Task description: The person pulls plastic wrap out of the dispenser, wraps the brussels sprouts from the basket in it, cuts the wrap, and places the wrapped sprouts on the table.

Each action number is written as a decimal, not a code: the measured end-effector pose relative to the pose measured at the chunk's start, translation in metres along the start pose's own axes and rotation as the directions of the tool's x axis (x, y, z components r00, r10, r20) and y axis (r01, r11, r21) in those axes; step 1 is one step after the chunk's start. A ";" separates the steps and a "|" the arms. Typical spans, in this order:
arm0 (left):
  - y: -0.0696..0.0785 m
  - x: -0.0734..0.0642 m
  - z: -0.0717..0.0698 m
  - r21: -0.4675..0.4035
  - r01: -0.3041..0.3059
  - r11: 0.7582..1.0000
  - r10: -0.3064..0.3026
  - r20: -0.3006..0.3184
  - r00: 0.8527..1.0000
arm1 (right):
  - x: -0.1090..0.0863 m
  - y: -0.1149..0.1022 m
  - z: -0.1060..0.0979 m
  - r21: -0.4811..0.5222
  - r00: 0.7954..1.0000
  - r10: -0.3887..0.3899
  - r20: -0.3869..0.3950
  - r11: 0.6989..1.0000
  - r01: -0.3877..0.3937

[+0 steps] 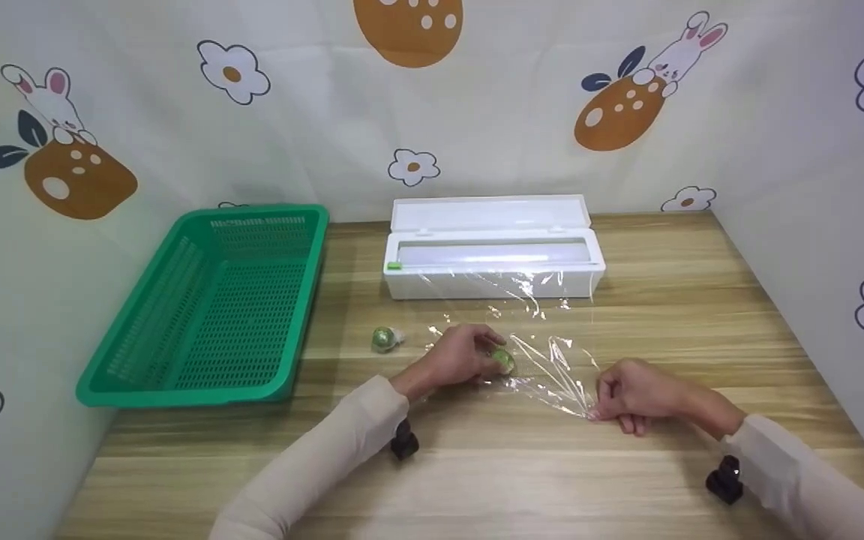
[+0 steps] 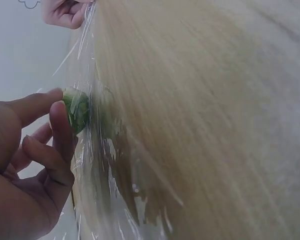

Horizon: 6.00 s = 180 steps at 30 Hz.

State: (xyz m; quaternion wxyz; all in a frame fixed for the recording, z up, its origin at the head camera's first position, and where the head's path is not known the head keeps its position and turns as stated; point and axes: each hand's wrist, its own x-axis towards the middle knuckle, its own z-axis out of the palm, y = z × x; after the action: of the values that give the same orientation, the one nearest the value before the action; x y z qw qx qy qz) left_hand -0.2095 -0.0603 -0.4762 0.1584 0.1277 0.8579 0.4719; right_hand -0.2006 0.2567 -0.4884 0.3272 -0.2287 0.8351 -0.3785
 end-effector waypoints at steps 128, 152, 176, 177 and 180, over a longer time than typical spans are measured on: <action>0.009 -0.064 -0.010 0.344 -0.167 0.924 0.162 0.044 0.986 | 0.021 -0.056 0.042 -0.440 0.902 -0.121 -0.415 0.894 -0.083; 0.009 -0.040 -0.004 0.409 -0.119 0.905 0.157 -0.061 0.986 | 0.043 -0.077 0.010 -0.480 0.873 -0.121 -0.473 0.866 -0.141; 0.001 -0.020 -0.002 0.404 -0.060 0.913 0.117 -0.117 0.986 | 0.061 -0.088 0.052 -0.499 0.823 -0.307 -0.479 0.866 0.033; 0.000 -0.019 -0.002 0.404 -0.056 0.913 0.115 -0.121 0.986 | 0.062 -0.088 0.053 -0.496 0.825 -0.301 -0.477 0.868 0.030; -0.002 -0.017 -0.003 0.411 -0.057 0.910 0.123 -0.135 0.983 | 0.067 -0.086 0.055 -0.486 0.828 -0.291 -0.480 0.874 0.025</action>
State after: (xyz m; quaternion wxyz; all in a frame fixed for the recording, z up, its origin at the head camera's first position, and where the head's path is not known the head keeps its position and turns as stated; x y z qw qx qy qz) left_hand -0.1956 -0.0698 -0.4744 0.0381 0.1596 0.9399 0.2995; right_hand -0.1952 0.1359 -0.4733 -0.0179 -0.2540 0.9353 -0.2455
